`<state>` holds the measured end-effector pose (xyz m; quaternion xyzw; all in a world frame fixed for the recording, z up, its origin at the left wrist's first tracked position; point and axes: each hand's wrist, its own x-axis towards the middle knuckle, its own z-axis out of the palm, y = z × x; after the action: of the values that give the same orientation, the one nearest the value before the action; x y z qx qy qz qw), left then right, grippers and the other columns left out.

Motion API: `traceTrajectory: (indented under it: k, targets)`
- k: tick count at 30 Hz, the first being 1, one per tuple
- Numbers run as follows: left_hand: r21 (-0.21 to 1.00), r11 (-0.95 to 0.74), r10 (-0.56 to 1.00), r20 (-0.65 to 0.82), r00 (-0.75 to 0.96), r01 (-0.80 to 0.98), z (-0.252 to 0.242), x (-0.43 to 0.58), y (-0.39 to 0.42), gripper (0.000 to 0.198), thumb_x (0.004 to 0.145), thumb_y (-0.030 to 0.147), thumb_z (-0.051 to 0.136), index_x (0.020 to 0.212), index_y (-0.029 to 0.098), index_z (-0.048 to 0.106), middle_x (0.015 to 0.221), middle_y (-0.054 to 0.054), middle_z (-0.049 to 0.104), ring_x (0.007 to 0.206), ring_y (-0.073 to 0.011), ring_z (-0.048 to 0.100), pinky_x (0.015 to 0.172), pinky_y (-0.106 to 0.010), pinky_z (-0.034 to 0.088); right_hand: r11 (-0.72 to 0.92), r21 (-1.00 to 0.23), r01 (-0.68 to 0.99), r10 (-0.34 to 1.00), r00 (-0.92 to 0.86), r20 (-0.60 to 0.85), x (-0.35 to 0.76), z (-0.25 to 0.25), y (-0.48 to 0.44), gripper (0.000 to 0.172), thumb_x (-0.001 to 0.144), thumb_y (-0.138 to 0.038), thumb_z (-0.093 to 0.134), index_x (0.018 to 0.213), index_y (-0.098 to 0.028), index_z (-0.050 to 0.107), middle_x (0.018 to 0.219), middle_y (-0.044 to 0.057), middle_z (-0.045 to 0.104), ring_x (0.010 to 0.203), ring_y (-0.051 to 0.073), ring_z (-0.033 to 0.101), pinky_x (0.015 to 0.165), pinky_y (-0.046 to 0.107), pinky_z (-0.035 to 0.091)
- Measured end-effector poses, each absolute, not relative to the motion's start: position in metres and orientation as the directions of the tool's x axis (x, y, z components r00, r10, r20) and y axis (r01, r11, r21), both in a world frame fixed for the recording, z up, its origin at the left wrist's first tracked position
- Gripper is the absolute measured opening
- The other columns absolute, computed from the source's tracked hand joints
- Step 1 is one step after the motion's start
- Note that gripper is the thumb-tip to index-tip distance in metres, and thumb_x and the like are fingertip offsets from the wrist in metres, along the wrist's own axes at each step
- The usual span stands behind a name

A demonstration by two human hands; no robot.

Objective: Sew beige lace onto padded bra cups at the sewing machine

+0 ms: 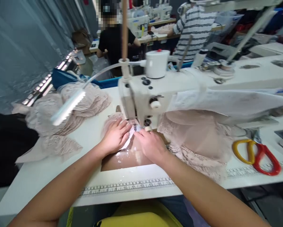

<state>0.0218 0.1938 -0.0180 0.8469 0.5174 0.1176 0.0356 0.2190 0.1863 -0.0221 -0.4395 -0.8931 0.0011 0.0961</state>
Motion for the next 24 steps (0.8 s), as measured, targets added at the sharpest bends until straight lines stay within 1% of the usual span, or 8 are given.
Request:
traceTrajectory:
  k: [4,8,11,14,17,19,21,24]
  targets:
    - [0.19,-0.348,0.937,0.095,0.335,0.918,-0.008,0.022,0.185,0.044,0.092,0.028,0.039,0.133,0.016,0.049,0.142,-0.014,0.045,0.132,-0.0393,0.033,0.102,-0.059,0.031,0.632,-0.096,0.769,0.762,-0.593,0.261,0.222,-0.034,0.187,0.04,0.088,-0.012,0.041,0.119,-0.019,0.064,0.105,0.007,0.066,0.084,0.022,0.061,0.072,0.032,0.044]
    - [0.203,-0.307,0.952,0.058,0.301,0.93,0.015,-0.002,0.152,0.044,0.088,0.033,0.048,0.129,0.018,0.051,0.138,-0.014,0.049,0.128,-0.0347,0.041,0.1,-0.052,0.038,0.679,-0.092,0.728,0.709,-0.619,0.337,0.227,-0.043,0.192,0.038,0.09,-0.016,0.037,0.114,-0.017,0.066,0.103,0.008,0.066,0.087,0.023,0.063,0.072,0.033,0.048]
    - [0.193,-0.25,0.968,0.032,0.249,0.949,0.029,-0.044,0.11,0.059,0.085,0.027,0.051,0.142,0.019,0.036,0.152,-0.013,0.032,0.141,-0.033,0.024,0.11,-0.053,0.027,0.706,-0.09,0.702,0.681,-0.64,0.356,0.23,-0.048,0.195,0.04,0.091,-0.017,0.034,0.115,-0.016,0.065,0.104,0.009,0.065,0.087,0.023,0.064,0.07,0.033,0.049]
    - [0.017,0.053,0.998,0.042,-0.054,0.998,0.034,-0.103,0.069,0.069,0.08,0.01,0.048,0.146,0.016,0.031,0.155,-0.014,0.025,0.144,-0.0334,0.015,0.114,-0.053,0.019,0.727,-0.099,0.68,0.661,-0.654,0.367,0.232,-0.052,0.198,0.04,0.091,-0.019,0.032,0.114,-0.016,0.066,0.103,0.009,0.065,0.085,0.023,0.064,0.07,0.033,0.05]
    - [-0.179,0.355,0.933,0.124,-0.337,0.917,0.034,-0.162,0.037,0.069,0.078,0.007,0.048,0.145,0.014,0.035,0.153,-0.018,0.028,0.142,-0.0381,0.019,0.109,-0.055,0.026,0.727,-0.101,0.679,0.658,-0.648,0.383,0.232,-0.054,0.2,0.04,0.091,-0.02,0.033,0.113,-0.017,0.066,0.103,0.01,0.064,0.085,0.023,0.064,0.069,0.033,0.051]
    - [-0.243,0.458,0.887,0.181,-0.424,0.855,0.028,-0.195,0.021,0.064,0.078,0.007,0.046,0.142,0.013,0.041,0.151,-0.019,0.031,0.141,-0.0395,0.022,0.106,-0.055,0.03,0.722,-0.107,0.684,0.665,-0.643,0.38,0.23,-0.052,0.199,0.04,0.09,-0.019,0.034,0.113,-0.017,0.066,0.104,0.01,0.064,0.086,0.023,0.064,0.071,0.033,0.051]
    - [-0.22,0.458,0.887,0.179,-0.426,0.861,0.016,-0.224,0.01,0.059,0.079,0.01,0.044,0.138,0.016,0.048,0.15,-0.016,0.036,0.139,-0.0385,0.028,0.104,-0.053,0.036,0.717,-0.132,0.685,0.681,-0.646,0.346,0.228,-0.047,0.196,0.04,0.09,-0.017,0.034,0.113,-0.017,0.067,0.105,0.011,0.064,0.088,0.023,0.063,0.075,0.034,0.051]
    - [-0.044,0.393,0.913,0.133,-0.385,0.918,-0.005,-0.26,0.011,0.049,0.084,0.02,0.038,0.128,0.014,0.059,0.142,-0.013,0.048,0.128,-0.0309,0.048,0.101,-0.043,0.043,0.679,-0.187,0.71,0.73,-0.626,0.276,0.223,-0.035,0.19,0.04,0.089,-0.015,0.035,0.113,-0.017,0.067,0.101,0.01,0.064,0.087,0.022,0.062,0.076,0.032,0.05]
